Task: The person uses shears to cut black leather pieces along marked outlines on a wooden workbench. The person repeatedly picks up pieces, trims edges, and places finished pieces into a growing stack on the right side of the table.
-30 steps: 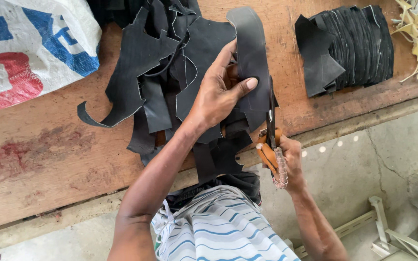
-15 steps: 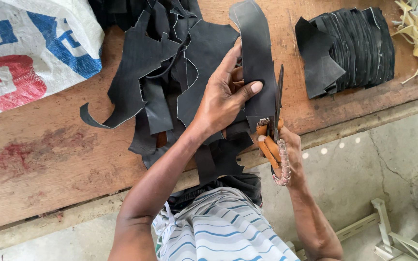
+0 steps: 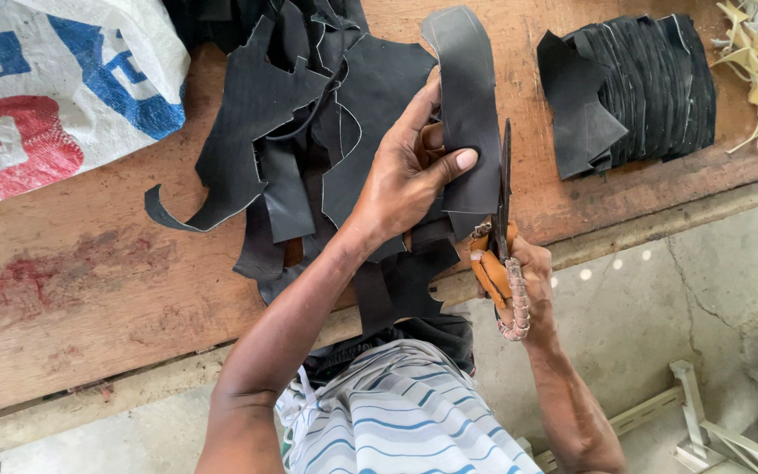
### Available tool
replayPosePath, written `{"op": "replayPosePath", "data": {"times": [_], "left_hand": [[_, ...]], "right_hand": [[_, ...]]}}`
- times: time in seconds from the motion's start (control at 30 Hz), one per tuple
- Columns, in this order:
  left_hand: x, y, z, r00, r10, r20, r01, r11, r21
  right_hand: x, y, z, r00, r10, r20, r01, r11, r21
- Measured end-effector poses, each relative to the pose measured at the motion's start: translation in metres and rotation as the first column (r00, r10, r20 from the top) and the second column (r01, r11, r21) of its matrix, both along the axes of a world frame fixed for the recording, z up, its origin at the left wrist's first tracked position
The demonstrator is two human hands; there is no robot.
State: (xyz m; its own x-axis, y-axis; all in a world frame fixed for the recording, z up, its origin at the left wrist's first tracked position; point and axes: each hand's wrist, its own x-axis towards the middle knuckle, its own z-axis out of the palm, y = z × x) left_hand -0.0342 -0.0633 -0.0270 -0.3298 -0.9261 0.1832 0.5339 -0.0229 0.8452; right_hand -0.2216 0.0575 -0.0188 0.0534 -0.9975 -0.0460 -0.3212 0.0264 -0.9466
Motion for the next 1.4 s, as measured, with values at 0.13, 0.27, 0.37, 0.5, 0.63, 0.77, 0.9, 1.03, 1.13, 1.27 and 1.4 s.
{"op": "replayPosePath", "data": {"times": [0.13, 0.27, 0.37, 0.5, 0.63, 0.77, 0.9, 1.03, 1.13, 1.27, 1.4], "left_hand": [[0.001, 0.001, 0.000, 1.000, -0.003, -0.012, 0.003, 1.000, -0.003], [0.002, 0.001, 0.001, 1.000, -0.017, -0.008, 0.017, 1.000, 0.004], [0.004, 0.001, 0.002, 1.000, -0.015, 0.021, 0.015, 1.000, 0.004], [0.008, -0.002, 0.004, 0.997, -0.030, 0.067, 0.030, 1.000, -0.008], [0.008, -0.003, 0.006, 0.997, -0.016, 0.077, 0.015, 1.000, 0.015], [0.005, -0.004, 0.008, 0.994, 0.017, 0.107, -0.016, 1.000, -0.014], [0.001, -0.002, 0.008, 0.999, -0.013, 0.033, 0.013, 1.000, -0.007], [0.000, -0.003, 0.007, 0.999, -0.013, 0.042, 0.014, 1.000, -0.010], [0.002, -0.005, 0.006, 0.998, -0.031, 0.047, 0.031, 1.000, 0.002], [0.003, -0.007, 0.006, 0.998, -0.067, 0.001, 0.067, 0.997, 0.031], [0.004, -0.008, 0.006, 0.996, -0.086, -0.011, 0.086, 0.995, 0.040]], "right_hand": [[-0.003, 0.002, -0.002, 0.999, 0.022, 0.034, -0.021, 1.000, -0.011], [-0.004, 0.003, -0.001, 0.996, 0.085, -0.022, -0.087, 0.989, -0.119], [-0.004, 0.004, 0.000, 0.998, 0.063, -0.015, -0.064, 0.995, -0.081], [-0.004, 0.005, -0.001, 0.999, 0.047, -0.005, -0.047, 0.998, -0.046], [-0.002, 0.004, -0.004, 0.997, -0.034, 0.063, 0.030, 0.997, 0.065], [-0.003, -0.002, -0.003, 0.988, -0.099, 0.120, 0.078, 0.982, 0.173], [-0.004, -0.010, -0.003, 0.998, -0.048, -0.033, 0.051, 0.996, 0.079], [-0.003, -0.013, -0.003, 0.993, -0.042, -0.113, 0.049, 0.997, 0.059], [-0.004, -0.011, 0.000, 0.994, -0.051, -0.097, 0.060, 0.994, 0.093], [-0.004, -0.008, 0.002, 0.999, -0.031, -0.033, 0.032, 0.998, 0.048], [-0.005, -0.007, 0.003, 0.999, -0.010, 0.046, 0.009, 1.000, 0.028]]}}
